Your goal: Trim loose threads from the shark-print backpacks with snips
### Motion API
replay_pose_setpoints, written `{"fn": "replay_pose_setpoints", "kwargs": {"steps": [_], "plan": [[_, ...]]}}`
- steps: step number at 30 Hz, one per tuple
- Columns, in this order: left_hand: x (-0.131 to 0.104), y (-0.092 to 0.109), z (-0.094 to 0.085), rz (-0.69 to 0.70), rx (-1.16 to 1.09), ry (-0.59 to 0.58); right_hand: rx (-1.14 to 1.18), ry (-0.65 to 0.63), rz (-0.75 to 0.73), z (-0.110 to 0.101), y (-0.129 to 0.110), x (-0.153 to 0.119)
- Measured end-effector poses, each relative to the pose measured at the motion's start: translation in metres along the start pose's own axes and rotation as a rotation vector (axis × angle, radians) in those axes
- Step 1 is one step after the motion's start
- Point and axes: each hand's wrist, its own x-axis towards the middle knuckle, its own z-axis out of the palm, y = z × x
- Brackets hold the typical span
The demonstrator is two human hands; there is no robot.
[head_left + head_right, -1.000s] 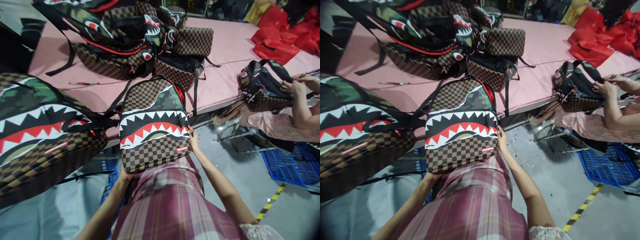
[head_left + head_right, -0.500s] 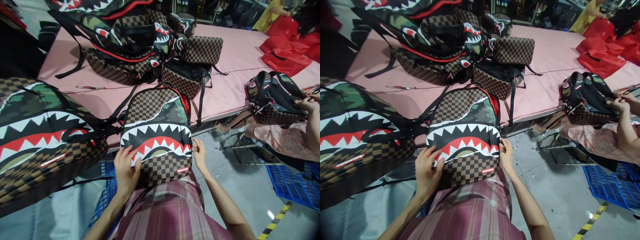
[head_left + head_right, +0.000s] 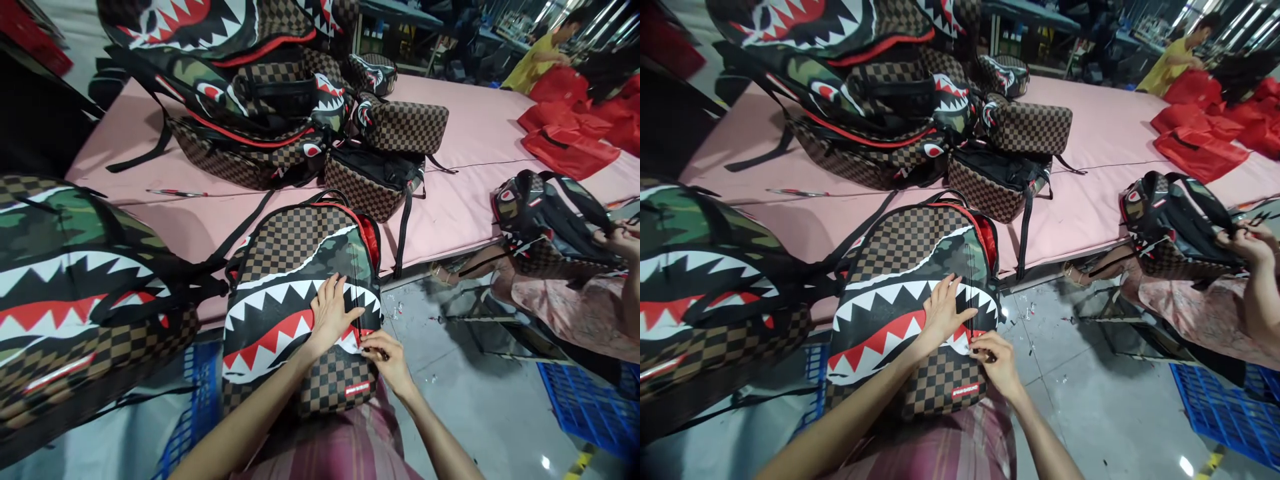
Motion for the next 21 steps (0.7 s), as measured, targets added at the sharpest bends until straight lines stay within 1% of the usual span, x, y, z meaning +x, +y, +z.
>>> {"fn": "replay_pose_setpoints", "kwargs": {"steps": [2, 4, 5, 8, 11, 12, 14, 16, 17, 18, 20, 21], "plan": [[-0.001, -0.003, -0.004, -0.021, 0.001, -0.027, 0.019, -0.118, 0.004, -0.008, -0.001, 0.008], [-0.002, 0.000, -0.005, -0.039, 0.021, -0.032, 0.017, -0.229, 0.010, -0.016, -0.002, 0.022], [-0.001, 0.003, -0.005, -0.040, 0.040, -0.022, -0.011, -0.265, 0.007, -0.020, -0.002, 0.030], [0.007, 0.017, -0.002, -0.006, 0.128, 0.041, -0.224, -0.341, -0.050, -0.024, -0.001, 0.043], [0.022, 0.026, -0.003, 0.035, 0.242, 0.101, -0.441, -0.423, -0.105, -0.021, 0.002, 0.042], [0.026, 0.026, -0.005, 0.023, 0.278, 0.095, -0.475, -0.437, -0.110, -0.020, 0.003, 0.039], [0.028, 0.022, -0.013, -0.022, 0.324, 0.015, -0.503, -0.423, -0.104, -0.019, 0.005, 0.034], [0.020, 0.012, -0.025, -0.039, 0.278, -0.077, -0.504, -0.388, -0.079, -0.017, 0.005, 0.029], [0.011, 0.006, -0.032, -0.030, 0.212, -0.083, -0.497, -0.371, -0.064, -0.015, 0.006, 0.027], [0.001, 0.000, -0.038, -0.020, 0.131, -0.049, -0.479, -0.357, -0.051, -0.013, 0.006, 0.025], [-0.020, -0.010, -0.049, -0.036, -0.032, 0.084, -0.387, -0.351, -0.028, -0.008, 0.008, 0.022], [-0.029, -0.014, -0.052, -0.058, -0.091, 0.146, -0.303, -0.351, -0.009, -0.008, 0.011, 0.023]]}}
